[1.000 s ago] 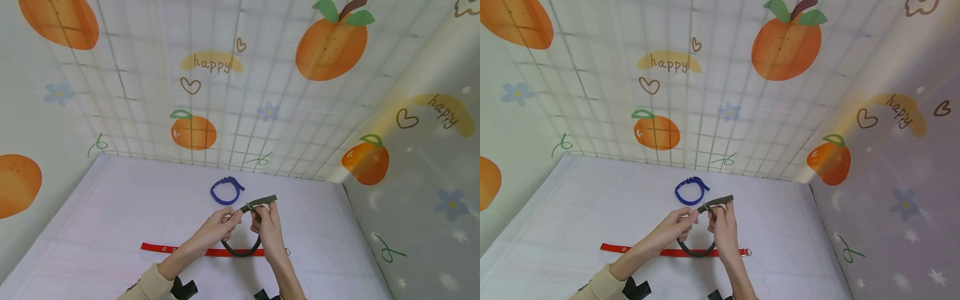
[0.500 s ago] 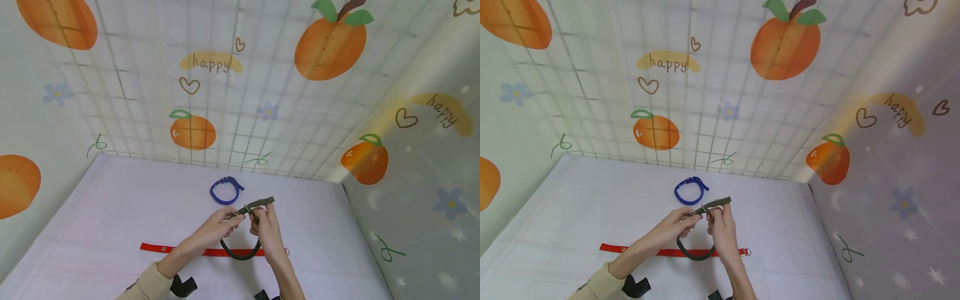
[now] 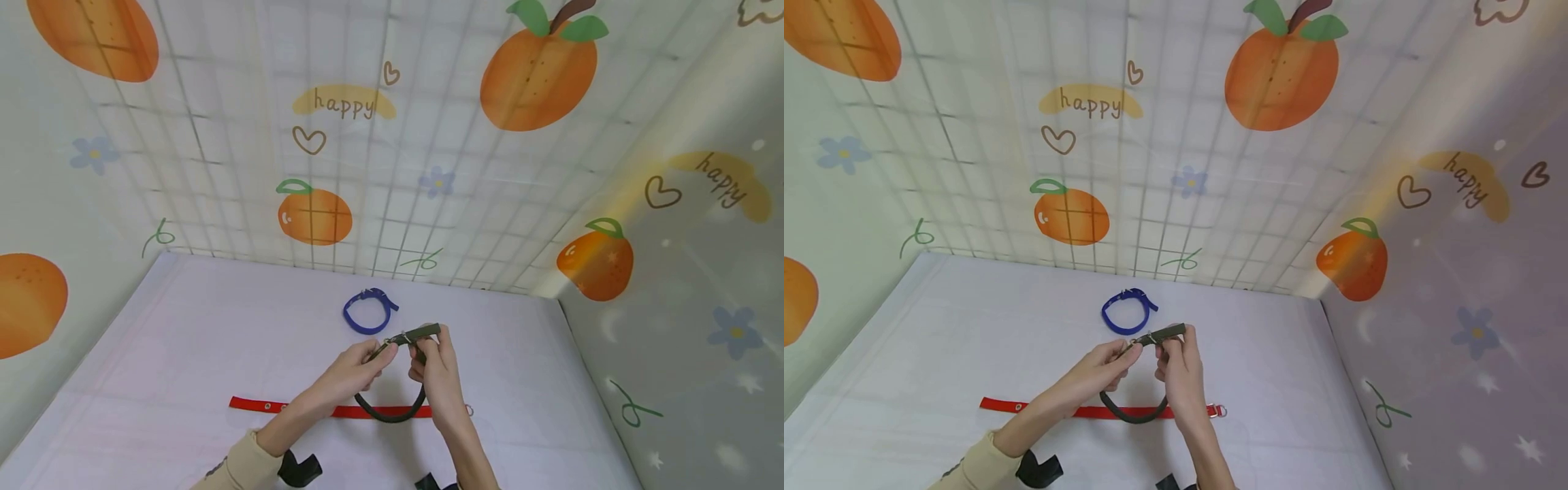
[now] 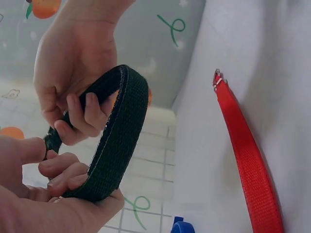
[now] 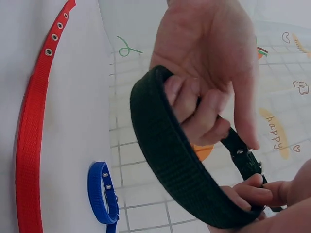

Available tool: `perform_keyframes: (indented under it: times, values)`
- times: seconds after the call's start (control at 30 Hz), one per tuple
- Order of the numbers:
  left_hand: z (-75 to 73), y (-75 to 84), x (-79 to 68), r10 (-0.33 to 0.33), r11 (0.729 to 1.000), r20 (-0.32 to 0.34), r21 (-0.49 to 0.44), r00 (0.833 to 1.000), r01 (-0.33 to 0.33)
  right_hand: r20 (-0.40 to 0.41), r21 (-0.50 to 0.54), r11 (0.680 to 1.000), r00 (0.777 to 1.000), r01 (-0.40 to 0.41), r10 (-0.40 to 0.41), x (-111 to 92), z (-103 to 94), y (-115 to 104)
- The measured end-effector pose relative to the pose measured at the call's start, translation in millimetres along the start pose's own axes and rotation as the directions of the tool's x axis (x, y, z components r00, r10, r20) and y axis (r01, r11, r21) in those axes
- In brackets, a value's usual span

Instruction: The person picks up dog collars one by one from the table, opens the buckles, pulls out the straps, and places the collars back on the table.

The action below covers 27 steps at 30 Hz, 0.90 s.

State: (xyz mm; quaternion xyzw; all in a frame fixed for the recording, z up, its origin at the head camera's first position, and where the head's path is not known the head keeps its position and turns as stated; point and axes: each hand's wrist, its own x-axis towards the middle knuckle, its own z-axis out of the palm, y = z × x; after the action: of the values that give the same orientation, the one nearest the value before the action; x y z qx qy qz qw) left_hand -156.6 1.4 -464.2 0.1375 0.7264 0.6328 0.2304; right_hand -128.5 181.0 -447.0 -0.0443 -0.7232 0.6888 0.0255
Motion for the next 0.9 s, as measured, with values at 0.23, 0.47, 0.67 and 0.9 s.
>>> perform_keyframes:
  times: [0.23,0.47,0.67,0.9]
  values:
    - [-2.2,0.3,-0.5,-0.022,1.000,0.032,-0.018,0.999,0.022,-0.030,-0.011,1.000,0.999,0.022,-0.022,0.3,-1.0,-0.5]
    - [-0.9,0.2,-0.8,0.047,0.994,0.026,0.095,0.999,-0.049,0.004,-0.012,1.000,1.000,0.016,-0.016,0.3,-0.5,1.4]
    - [2.4,1.5,0.0,0.082,0.991,-0.027,0.105,0.996,-0.079,0.021,-0.028,1.000,1.000,0.004,-0.003,0.1,0.6,2.9]
    - [2.4,2.1,-0.3,0.086,0.993,-0.092,0.086,0.992,-0.078,0.023,-0.011,1.000,1.000,-0.013,0.013,0.6,2.7,3.3]
